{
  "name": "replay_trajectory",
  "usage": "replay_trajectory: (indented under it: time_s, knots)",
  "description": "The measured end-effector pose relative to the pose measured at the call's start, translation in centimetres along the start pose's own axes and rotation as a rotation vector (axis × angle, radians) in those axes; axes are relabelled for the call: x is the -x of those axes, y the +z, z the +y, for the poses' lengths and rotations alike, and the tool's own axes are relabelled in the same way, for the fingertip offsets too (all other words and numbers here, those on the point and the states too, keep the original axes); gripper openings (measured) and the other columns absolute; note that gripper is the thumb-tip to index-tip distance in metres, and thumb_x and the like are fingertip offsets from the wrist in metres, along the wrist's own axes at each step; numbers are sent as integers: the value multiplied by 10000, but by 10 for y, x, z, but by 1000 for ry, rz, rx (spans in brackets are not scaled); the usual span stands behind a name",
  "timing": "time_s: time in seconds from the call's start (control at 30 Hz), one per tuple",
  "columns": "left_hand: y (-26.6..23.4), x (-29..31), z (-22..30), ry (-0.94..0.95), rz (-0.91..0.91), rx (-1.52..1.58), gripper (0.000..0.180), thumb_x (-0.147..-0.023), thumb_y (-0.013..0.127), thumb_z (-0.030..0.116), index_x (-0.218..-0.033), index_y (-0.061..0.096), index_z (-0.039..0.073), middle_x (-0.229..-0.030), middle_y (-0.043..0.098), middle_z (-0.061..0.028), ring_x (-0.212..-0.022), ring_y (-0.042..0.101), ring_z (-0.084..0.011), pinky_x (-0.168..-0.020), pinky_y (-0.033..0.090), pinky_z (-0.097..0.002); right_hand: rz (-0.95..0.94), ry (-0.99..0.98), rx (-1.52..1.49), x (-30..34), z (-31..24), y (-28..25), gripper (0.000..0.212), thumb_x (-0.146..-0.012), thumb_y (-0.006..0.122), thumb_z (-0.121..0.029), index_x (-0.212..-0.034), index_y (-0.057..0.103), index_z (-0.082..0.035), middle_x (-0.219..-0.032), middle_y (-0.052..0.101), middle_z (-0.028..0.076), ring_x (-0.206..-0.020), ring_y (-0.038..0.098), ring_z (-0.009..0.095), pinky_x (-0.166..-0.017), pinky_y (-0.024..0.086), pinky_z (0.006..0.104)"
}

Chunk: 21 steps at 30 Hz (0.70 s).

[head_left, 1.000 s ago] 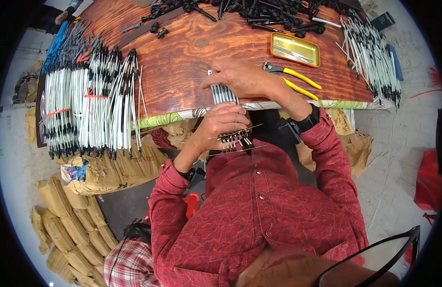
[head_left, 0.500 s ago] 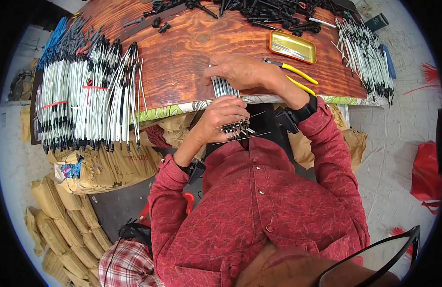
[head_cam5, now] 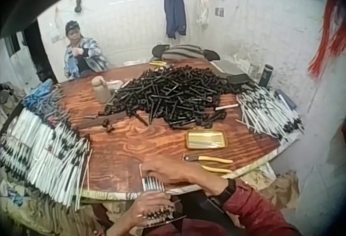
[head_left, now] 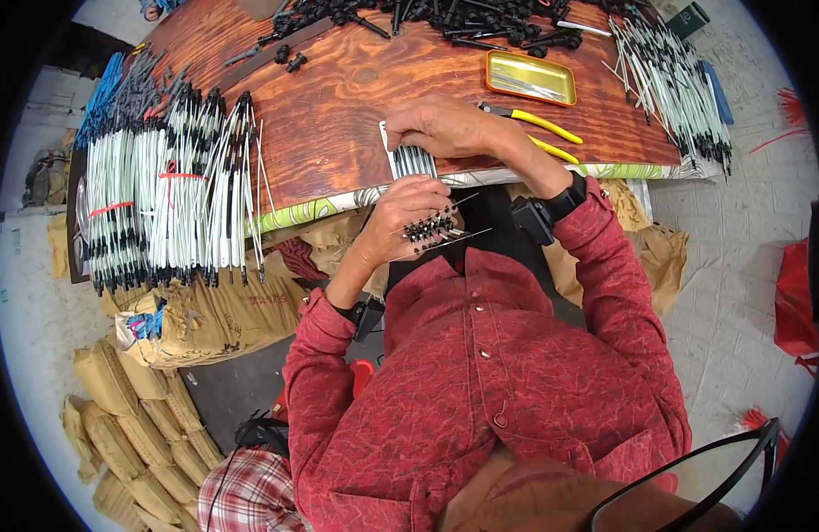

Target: The person gathers white rods and uses yellow-handled shears to trim their ends before inserting them into black plastic connectors. They continue fitting the rods into the connectors by hand and then arrange the completed assemblies into a bundle.

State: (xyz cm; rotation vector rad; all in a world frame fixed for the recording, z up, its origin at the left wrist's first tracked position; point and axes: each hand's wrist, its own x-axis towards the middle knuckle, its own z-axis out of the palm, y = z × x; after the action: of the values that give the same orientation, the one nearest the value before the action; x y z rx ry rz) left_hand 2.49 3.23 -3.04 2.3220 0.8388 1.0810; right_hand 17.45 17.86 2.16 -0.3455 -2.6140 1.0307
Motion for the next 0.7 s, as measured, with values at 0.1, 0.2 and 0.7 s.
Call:
replay_trajectory:
  time_s: [0.1, 0.2, 0.7]
  knots:
    - [3, -3, 6, -18, -3, 9, 173, -723, 714, 156, -887, 727, 103, -991, 712, -20, -1067, 642, -260, -1006, 460, -445, 22, -15, 50, 12, -4, 0, 111, -852, 606, -63, -943, 666, -84, -911, 643, 88, -911, 635, 282, -748, 494, 401]
    - [8, -2, 15, -62, -6, 25, 184, -712, 715, 141, -891, 733, 106, -987, 712, -19, -1068, 641, -257, -1011, 458, -445, 48, -1, 144, 25, -10, 7, 84, -860, 626, -73, -934, 666, -68, -902, 644, 70, -902, 632, 271, -770, 492, 383]
    - [18, 1, 60, -44, 18, -23, 303, -690, 783, 119, -980, 710, 68, -1060, 682, -93, -1063, 622, -341, -972, 468, -468, 235, -138, 20, 136, -106, 18, 331, -806, 713, -116, -1127, 656, -66, -1244, 604, 97, -1192, 546, 305, -1025, 422, 430]
